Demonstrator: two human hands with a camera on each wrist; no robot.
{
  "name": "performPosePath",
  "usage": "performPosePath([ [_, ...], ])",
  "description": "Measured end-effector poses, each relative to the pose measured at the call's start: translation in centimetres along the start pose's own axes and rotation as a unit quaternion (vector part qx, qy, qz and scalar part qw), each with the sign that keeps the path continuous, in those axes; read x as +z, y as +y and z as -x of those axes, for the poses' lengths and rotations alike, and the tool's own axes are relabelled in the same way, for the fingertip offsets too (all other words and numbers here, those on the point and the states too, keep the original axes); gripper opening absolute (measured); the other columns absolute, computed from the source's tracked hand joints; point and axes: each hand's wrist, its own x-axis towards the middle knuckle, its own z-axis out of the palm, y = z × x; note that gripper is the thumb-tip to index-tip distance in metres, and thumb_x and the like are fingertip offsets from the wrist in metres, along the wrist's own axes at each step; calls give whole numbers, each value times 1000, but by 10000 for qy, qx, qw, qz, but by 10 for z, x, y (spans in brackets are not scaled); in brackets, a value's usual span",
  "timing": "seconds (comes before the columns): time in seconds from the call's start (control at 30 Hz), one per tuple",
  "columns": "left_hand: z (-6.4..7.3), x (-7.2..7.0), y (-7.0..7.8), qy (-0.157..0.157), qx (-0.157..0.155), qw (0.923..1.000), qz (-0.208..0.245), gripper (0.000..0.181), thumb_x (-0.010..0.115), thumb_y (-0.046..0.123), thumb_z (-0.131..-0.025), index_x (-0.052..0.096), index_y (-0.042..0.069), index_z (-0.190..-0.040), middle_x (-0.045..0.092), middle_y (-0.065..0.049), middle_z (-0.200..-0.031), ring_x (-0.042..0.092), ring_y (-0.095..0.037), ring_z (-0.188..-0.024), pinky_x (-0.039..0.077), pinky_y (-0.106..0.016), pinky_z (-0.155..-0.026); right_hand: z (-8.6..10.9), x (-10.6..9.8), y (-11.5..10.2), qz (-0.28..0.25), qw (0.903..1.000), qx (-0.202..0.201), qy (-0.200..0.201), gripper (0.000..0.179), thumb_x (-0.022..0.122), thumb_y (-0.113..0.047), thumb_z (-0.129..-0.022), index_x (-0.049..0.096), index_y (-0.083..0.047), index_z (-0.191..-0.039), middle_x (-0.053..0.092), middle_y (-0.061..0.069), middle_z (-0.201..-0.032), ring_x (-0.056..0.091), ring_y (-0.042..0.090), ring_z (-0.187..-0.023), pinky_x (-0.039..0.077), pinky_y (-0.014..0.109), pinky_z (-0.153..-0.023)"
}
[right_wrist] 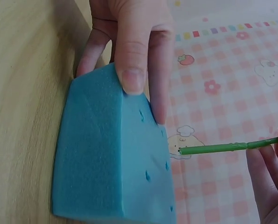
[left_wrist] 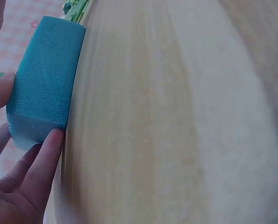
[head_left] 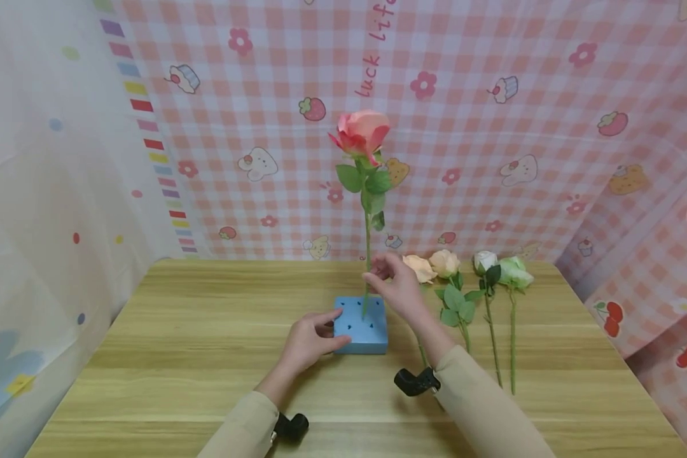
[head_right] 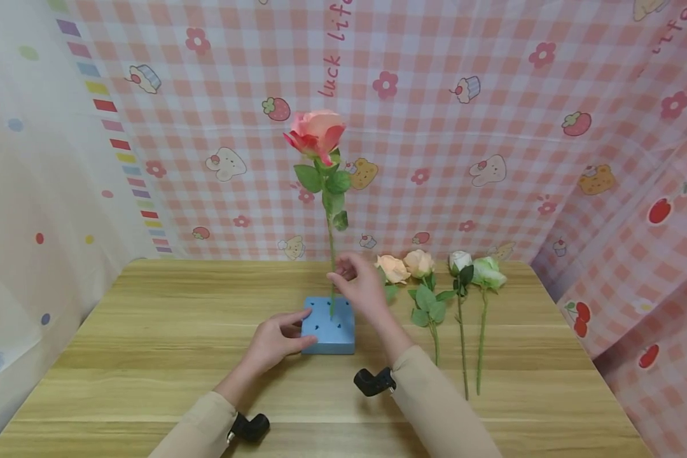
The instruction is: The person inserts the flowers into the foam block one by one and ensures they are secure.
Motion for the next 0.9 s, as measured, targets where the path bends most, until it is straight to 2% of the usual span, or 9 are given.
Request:
performPosePath([
  [0.2,1,-1,0,4,-10,10000,-47,58,86,28,-79,67,10,-130,63,-17,-117,67,-23,-95,58,-27,-74,-7,11,-1,260,9996,-110,64,24,73,-5,-90,64,0,-112,63,11,-94,64,27,-84,59,32,-65],
  [0.47,-1,0,-3,8,74,10000,-30,58,86,26,-80,66,6,-130,61,-18,-115,68,-24,-93,58,-26,-71,-15,24,4,224,9988,-425,63,21,72,0,-89,64,1,-108,64,12,-91,65,28,-81,58,30,-64],
  [0.67,0,0,-3,10,129,9999,64,57,86,25,-80,66,5,-130,61,-21,-117,69,-25,-92,58,-27,-71,-17,32,7,229,9988,-398,148,20,72,0,-90,63,-1,-108,63,11,-92,64,27,-82,58,30,-64],
  [0.9,0,-1,-2,-10,44,10000,66,58,86,27,-80,66,9,-131,63,-18,-121,68,-23,-93,58,-26,-72,-18,38,6,369,9985,-313,242,21,71,-5,-91,63,-3,-110,65,10,-95,64,26,-85,58,34,-69],
])
